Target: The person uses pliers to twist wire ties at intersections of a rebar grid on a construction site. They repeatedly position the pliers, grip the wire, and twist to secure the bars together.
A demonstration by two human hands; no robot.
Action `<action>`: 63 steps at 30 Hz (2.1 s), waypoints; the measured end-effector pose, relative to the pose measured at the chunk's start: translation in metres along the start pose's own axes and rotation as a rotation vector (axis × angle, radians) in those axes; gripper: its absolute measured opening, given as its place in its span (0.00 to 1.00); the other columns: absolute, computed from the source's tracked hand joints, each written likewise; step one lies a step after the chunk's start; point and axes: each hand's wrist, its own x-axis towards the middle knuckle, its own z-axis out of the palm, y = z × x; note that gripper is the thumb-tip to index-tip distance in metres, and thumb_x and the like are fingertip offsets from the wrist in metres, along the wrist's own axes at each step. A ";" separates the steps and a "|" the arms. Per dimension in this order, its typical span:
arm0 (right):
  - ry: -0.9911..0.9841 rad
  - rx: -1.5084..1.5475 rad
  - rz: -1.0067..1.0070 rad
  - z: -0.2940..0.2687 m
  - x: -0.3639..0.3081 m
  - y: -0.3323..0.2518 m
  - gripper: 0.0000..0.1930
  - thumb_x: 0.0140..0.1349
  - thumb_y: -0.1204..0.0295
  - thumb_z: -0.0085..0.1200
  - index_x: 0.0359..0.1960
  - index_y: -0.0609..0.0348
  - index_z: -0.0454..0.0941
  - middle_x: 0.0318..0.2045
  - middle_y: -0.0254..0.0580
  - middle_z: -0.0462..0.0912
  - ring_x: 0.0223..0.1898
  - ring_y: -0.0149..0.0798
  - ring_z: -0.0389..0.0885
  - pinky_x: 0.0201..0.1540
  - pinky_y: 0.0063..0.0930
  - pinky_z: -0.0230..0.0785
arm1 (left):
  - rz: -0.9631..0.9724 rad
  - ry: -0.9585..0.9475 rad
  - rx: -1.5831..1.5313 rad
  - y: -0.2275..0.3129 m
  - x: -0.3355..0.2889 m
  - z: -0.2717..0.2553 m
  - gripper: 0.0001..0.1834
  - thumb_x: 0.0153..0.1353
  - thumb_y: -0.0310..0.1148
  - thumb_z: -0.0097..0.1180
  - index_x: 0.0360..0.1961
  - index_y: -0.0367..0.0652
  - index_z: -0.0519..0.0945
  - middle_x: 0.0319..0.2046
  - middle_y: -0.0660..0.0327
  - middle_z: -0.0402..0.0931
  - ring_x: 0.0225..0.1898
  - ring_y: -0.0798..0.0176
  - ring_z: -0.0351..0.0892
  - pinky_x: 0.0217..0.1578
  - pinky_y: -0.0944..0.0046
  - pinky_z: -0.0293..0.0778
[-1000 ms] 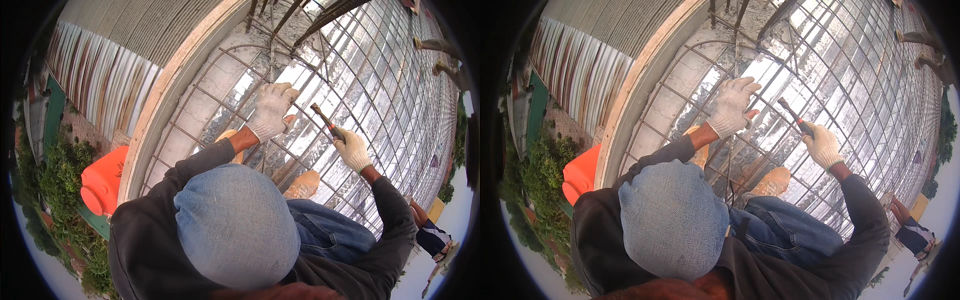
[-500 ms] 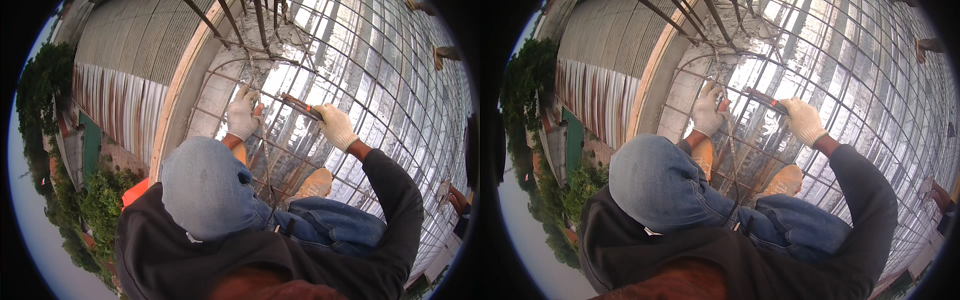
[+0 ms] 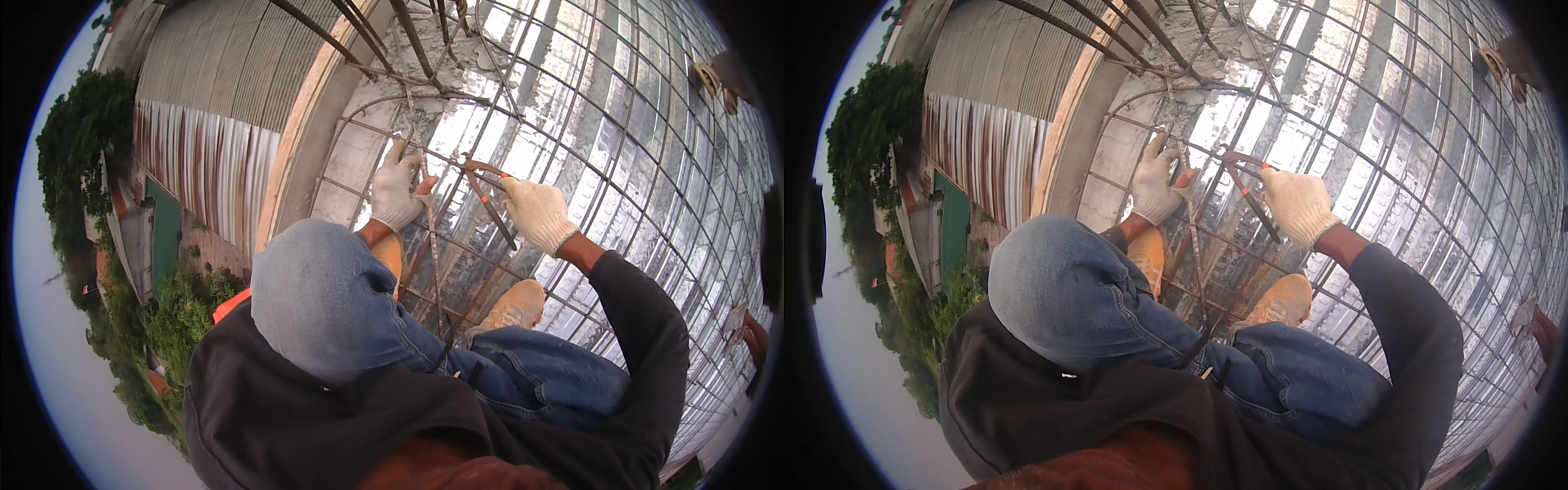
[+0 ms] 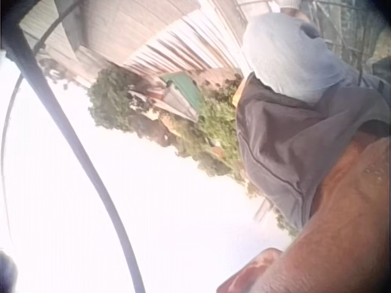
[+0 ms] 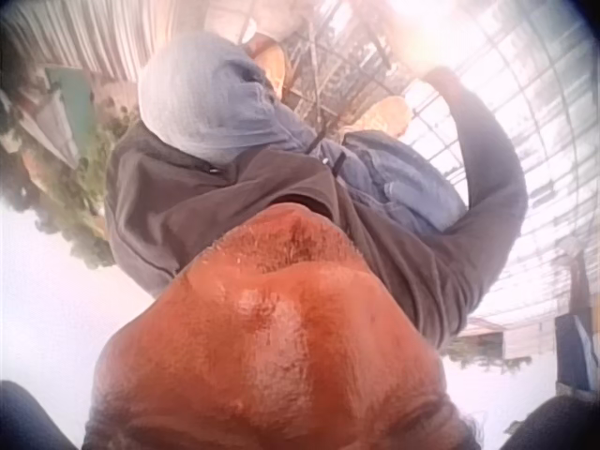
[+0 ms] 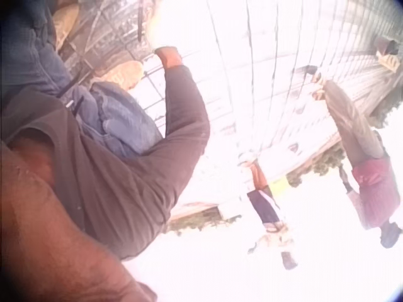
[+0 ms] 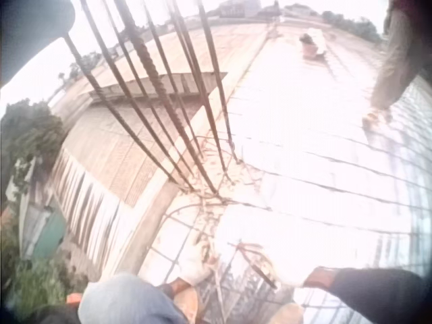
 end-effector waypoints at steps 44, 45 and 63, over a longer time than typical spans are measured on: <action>0.377 -0.077 -0.096 -0.093 0.062 -0.062 0.20 0.73 0.63 0.59 0.63 0.54 0.85 0.37 0.50 0.92 0.42 0.56 0.94 0.47 0.54 0.83 | -0.063 0.053 -0.205 -0.007 0.004 0.002 0.26 0.69 0.50 0.74 0.56 0.40 0.87 0.71 0.40 0.78 0.63 0.35 0.85 0.63 0.44 0.81; 0.352 -0.112 -0.074 -0.093 0.074 -0.063 0.19 0.73 0.62 0.59 0.61 0.55 0.85 0.36 0.51 0.92 0.42 0.57 0.93 0.46 0.55 0.83 | -0.094 0.080 -0.249 -0.010 0.009 0.002 0.26 0.70 0.50 0.73 0.56 0.40 0.87 0.69 0.41 0.79 0.61 0.36 0.86 0.61 0.45 0.82; 0.617 0.404 0.271 0.016 0.160 -0.115 0.24 0.73 0.61 0.58 0.66 0.58 0.88 0.56 0.57 0.93 0.57 0.56 0.93 0.63 0.47 0.81 | -0.495 0.086 -0.664 -0.066 0.143 0.005 0.19 0.75 0.29 0.55 0.62 0.36 0.86 0.44 0.50 0.93 0.42 0.54 0.93 0.54 0.56 0.82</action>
